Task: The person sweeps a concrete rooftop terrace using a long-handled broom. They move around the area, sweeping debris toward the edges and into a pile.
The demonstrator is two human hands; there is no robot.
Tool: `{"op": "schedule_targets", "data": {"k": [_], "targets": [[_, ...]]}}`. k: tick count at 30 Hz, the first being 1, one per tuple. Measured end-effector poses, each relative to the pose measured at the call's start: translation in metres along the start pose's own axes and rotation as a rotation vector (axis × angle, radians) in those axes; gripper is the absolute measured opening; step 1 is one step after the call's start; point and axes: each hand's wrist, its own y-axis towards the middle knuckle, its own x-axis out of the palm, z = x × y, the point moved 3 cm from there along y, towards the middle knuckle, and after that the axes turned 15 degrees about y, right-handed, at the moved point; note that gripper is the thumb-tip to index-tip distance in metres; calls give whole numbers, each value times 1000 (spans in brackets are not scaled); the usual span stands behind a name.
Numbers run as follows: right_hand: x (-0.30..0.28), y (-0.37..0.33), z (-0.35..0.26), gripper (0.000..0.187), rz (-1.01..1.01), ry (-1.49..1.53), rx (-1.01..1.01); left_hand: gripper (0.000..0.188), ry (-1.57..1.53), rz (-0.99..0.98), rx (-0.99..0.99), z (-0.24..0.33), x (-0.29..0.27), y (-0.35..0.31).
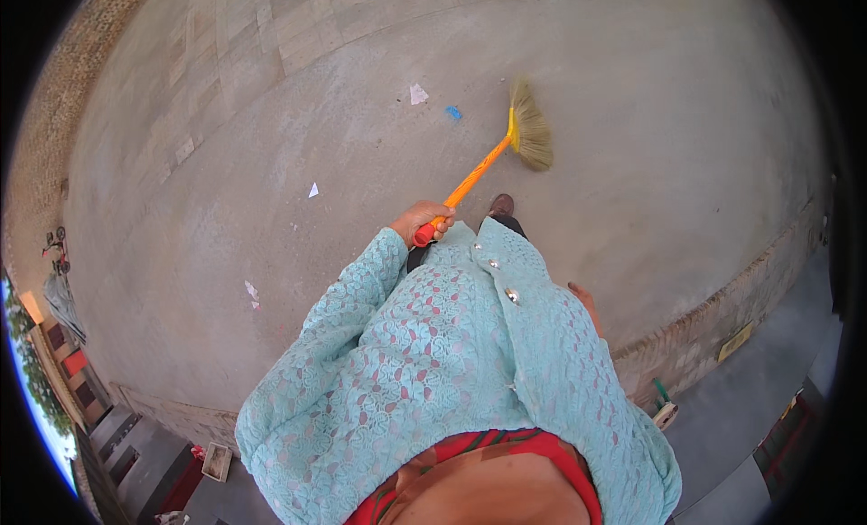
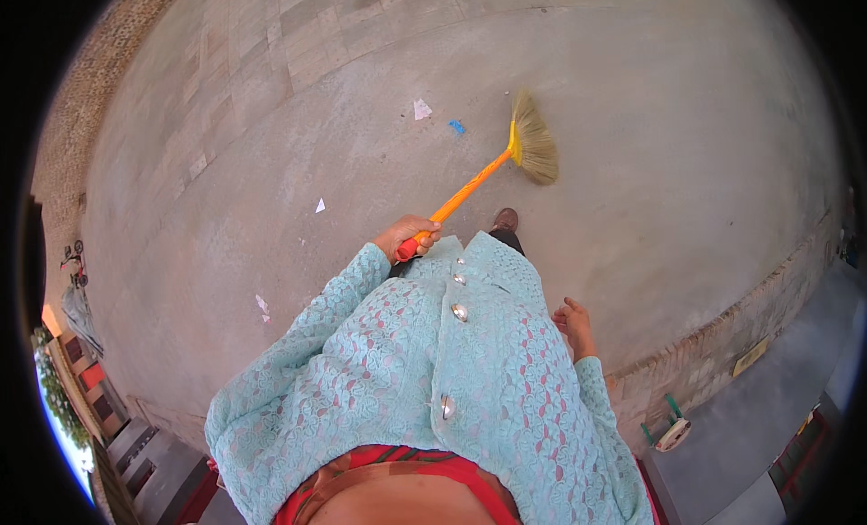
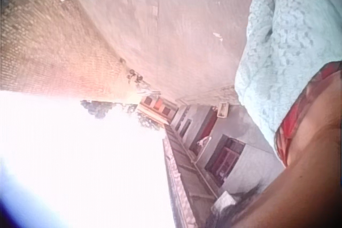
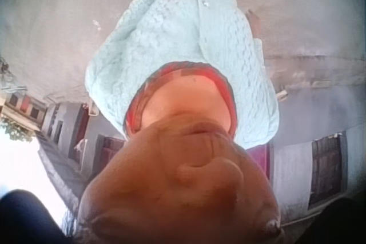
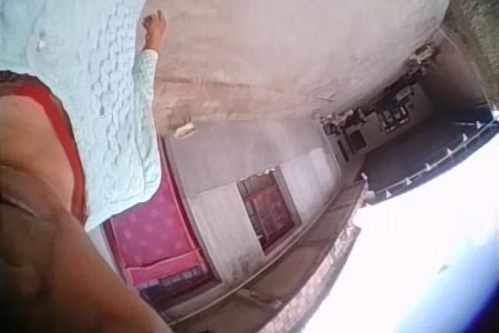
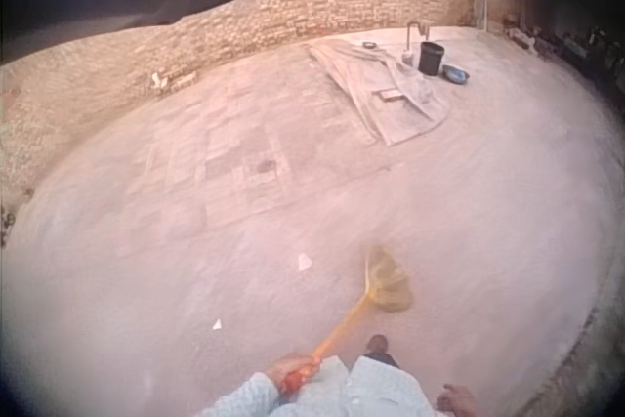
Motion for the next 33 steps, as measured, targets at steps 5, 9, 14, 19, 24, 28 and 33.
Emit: {"op": "schedule_targets", "data": {"k": [5,9,14,19,24,28,33], "targets": [[-9,72,-100,48,-127,140,-109,12,-78,319,-9,-15,-24,-43],[-31,110,-144,49,-115,30,-94,12,-53,538,6,-10,-8,-80],[-36,128,-154,50,-14,9,7,11,16,712,53,3,11,-114],[-19,112,-135,51,-39,86,69,19,-32,596,131,44,36,-148],[-12,107,-115,51,-51,-67,114,24,-8,362,115,108,39,-130],[9,73,-145,50,19,-65,49,23,-68,104,181,140,25,-55],[-14,72,-132,49,91,87,7,13,-169,-143,146,171,33,67]]}}
